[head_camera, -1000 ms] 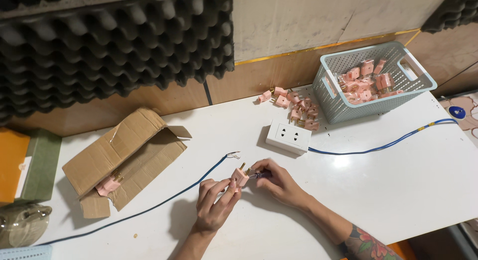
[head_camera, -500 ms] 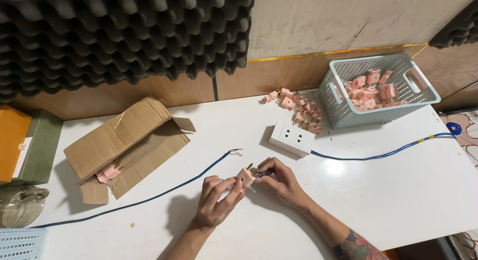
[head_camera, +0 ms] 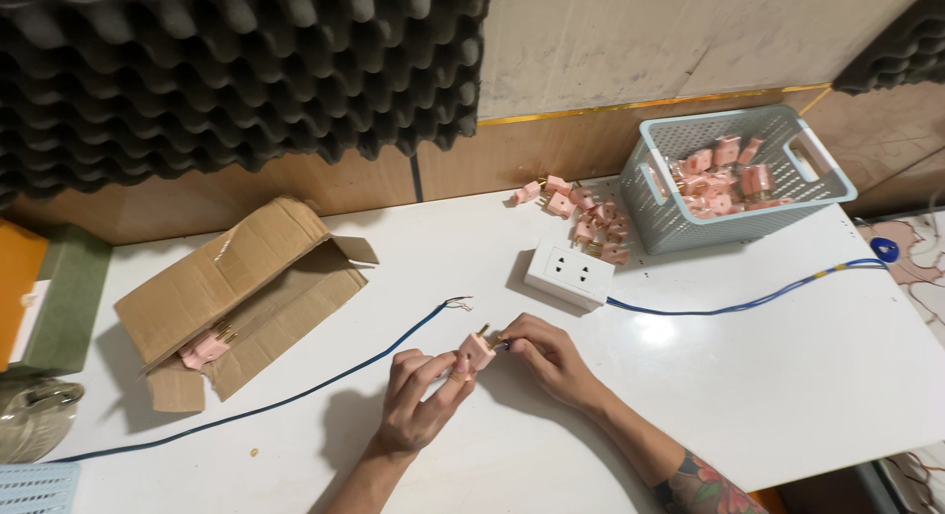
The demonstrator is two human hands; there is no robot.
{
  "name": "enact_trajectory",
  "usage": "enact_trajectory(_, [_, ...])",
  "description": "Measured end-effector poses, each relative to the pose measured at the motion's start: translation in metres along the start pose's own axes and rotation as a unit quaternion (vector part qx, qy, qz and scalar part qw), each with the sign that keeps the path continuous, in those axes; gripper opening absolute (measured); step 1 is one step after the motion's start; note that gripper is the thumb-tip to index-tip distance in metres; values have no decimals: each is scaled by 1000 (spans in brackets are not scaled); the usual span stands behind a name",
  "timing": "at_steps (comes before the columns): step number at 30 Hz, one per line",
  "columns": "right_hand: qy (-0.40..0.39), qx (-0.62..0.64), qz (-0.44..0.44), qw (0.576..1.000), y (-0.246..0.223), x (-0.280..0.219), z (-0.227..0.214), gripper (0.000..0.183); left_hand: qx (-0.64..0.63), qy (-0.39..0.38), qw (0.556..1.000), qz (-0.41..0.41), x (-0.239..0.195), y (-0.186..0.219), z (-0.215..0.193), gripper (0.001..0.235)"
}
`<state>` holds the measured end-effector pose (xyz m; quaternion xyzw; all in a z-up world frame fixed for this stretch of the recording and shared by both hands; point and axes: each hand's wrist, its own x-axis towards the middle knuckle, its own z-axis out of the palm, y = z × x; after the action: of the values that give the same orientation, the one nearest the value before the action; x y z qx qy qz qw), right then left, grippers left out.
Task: The person uses a screwdriver to disassemble a three-pronged electrical plug, manipulates the internal wires and the plug housing, and then reassembles the components on a desk.
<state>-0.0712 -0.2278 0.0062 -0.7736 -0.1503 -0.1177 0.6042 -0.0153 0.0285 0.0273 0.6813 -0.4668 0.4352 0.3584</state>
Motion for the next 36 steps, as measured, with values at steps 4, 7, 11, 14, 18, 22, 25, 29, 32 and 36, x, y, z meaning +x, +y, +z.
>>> enact_trajectory(4, [-17, 36, 68, 997, 2, -2, -1, 32, 3, 5, 1000, -6, -8, -4, 6, 35])
enact_trajectory(7, [27, 105, 117, 987, 0, -4, 3, 20, 16, 4, 1000, -9, -17, -5, 8, 41])
enact_trajectory(11, [16, 26, 31, 999, -4, 1, 0, 14, 17, 1, 1000, -15, -15, -6, 7, 39])
enact_trajectory(14, [11, -10, 40, 999, -2, -2, 0, 25, 12, 2, 1000, -20, -16, -4, 8, 38])
enact_trajectory(18, [6, 55, 125, 991, 7, -7, -4, 24, 9, 4, 999, -31, -19, -4, 11, 34])
enact_trajectory(22, [-22, 112, 209, 971, 5, -6, -5, 39, 10, 16, 999, -44, -13, -6, 11, 32])
enact_trajectory(25, [-47, 158, 283, 945, 8, -5, -10, 45, 3, 7, 999, -44, -15, -7, 10, 30])
enact_trajectory(29, [-117, 326, 352, 870, 27, -13, -16, 43, -18, 3, 999, -32, -10, -6, 8, 35])
enact_trajectory(32, [-154, 440, 391, 794, 38, -21, -16, 43, -39, 3, 999, -24, -6, -4, 3, 30])
enact_trajectory(36, [-136, 431, 417, 789, 12, -7, -12, 44, -30, -36, 998, 28, 14, -13, -15, 16])
